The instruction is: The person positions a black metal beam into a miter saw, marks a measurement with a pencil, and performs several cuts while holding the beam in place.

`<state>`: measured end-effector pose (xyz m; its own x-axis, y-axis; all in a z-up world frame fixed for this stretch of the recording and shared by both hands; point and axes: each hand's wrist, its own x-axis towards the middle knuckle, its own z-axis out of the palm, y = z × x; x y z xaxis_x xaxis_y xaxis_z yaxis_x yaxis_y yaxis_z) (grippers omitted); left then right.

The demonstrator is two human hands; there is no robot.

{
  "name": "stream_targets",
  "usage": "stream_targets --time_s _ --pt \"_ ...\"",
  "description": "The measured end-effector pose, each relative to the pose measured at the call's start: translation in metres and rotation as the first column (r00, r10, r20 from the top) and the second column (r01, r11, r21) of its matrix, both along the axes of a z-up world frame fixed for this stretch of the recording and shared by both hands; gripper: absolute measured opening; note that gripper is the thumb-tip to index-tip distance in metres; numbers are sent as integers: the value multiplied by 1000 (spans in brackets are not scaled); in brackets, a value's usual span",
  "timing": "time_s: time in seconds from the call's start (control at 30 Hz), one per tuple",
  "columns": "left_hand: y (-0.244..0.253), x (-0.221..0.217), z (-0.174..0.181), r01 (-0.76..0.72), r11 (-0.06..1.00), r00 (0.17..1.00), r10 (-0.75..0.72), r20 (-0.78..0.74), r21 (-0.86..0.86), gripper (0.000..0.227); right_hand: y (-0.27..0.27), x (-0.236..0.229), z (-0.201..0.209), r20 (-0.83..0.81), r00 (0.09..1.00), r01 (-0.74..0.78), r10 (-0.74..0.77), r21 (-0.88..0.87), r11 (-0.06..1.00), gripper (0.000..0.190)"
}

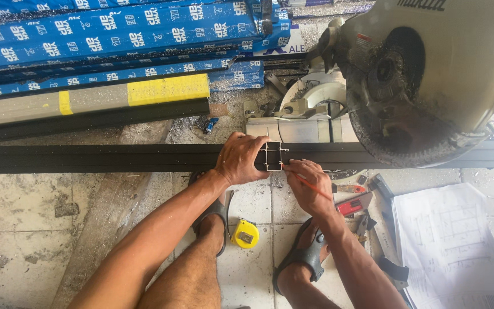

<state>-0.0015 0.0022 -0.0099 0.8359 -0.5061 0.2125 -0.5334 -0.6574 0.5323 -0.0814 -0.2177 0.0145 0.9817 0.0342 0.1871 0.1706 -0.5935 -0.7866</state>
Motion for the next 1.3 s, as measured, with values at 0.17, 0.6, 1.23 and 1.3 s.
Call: stream_targets --time_s 0.17,0.6,1.23,1.3 --pt "0 2 0 19 1000 1000 -19 1 -12 79 1 -20 -1 49 995 88 -88 1 996 12" --pt "1 4 -9 28 1000 999 -27 40 -14 86 49 -34 16 344 903 -108 257 -399 911 8" --pt "5 2 3 5 1000 1000 -4 29 -20 71 74 -4 38 -113 982 -186 150 -449 874 10" --pt "5 2 0 8 1000 1000 -7 24 -24 72 72 -4 34 -91 985 -169 143 -440 882 11"
